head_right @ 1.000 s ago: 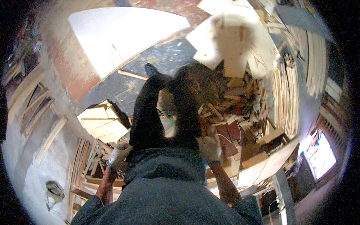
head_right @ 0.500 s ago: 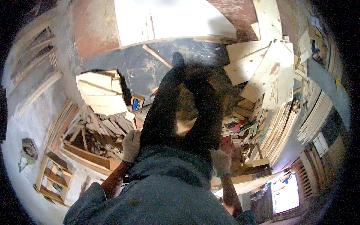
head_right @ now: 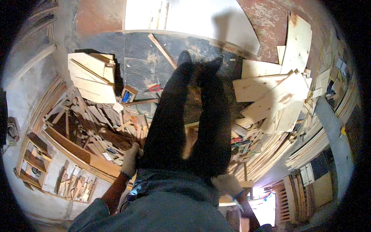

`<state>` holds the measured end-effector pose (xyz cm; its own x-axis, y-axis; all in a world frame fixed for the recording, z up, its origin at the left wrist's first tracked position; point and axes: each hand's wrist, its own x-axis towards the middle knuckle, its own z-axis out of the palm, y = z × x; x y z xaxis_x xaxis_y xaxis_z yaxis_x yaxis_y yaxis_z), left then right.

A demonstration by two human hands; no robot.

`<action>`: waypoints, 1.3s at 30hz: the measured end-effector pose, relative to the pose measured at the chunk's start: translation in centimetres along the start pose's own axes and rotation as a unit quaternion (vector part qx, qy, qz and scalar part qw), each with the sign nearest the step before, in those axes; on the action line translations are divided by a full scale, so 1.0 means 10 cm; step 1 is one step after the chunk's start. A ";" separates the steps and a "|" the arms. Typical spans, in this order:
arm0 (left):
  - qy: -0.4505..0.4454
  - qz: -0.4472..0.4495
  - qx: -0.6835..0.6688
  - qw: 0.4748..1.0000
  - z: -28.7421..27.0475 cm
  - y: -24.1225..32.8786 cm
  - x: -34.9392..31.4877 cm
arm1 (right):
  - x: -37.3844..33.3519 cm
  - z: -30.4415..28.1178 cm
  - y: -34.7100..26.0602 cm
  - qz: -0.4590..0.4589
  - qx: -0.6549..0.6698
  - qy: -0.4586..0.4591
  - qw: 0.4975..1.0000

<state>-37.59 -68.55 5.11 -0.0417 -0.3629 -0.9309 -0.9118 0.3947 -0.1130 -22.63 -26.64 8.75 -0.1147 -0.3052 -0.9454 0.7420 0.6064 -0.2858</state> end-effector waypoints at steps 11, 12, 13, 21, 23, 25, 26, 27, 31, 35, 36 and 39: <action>0.083 0.058 0.193 0.976 1.94 1.15 4.17 | 3.78 -3.25 0.67 0.042 0.154 0.336 0.928; 0.109 0.053 0.178 0.977 2.05 1.35 4.47 | 4.22 -3.59 0.87 -0.016 0.010 0.344 0.939; 0.133 0.051 0.160 0.977 2.15 1.52 4.77 | 4.61 -3.78 0.71 0.015 0.046 0.348 0.936; 0.198 0.061 0.051 0.977 2.21 2.18 5.77 | 6.46 -4.78 -0.33 -0.128 -0.261 0.365 0.884; 0.167 0.078 0.033 0.982 2.25 2.26 5.68 | 6.70 -4.84 -0.48 -0.136 -0.369 0.402 0.827; 0.181 0.089 0.019 0.979 2.39 2.17 5.74 | 6.96 -4.91 -0.41 -0.123 -0.414 0.398 0.809; 0.202 0.093 0.010 0.975 2.62 1.99 5.90 | 7.02 -4.92 -0.42 -0.148 -0.432 0.405 0.792; 0.229 0.087 0.004 0.970 2.74 1.81 5.98 | 7.07 -4.89 -0.44 -0.174 -0.441 0.399 0.785; 0.244 0.109 -0.120 0.956 2.85 1.75 6.12 | 6.94 -4.86 -0.32 -0.189 -0.468 0.412 0.759; 0.197 0.055 -0.222 0.953 2.87 1.34 5.92 | 6.85 -4.85 -0.25 -0.210 -0.491 0.406 0.742; 0.193 0.047 -0.236 0.951 2.92 1.23 5.87 | 6.80 -4.85 -0.24 -0.214 -0.494 0.405 0.739; 0.199 0.022 -0.242 0.949 3.16 0.94 5.76 | 6.80 -4.88 -0.18 -0.219 -0.504 0.390 0.739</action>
<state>-35.61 -59.11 -60.57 -0.1467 -0.6833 -0.7152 -0.9826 0.0171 0.1852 -64.02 -12.66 -62.64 -0.8355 -0.3564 -0.4183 -0.3027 0.9337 -0.1911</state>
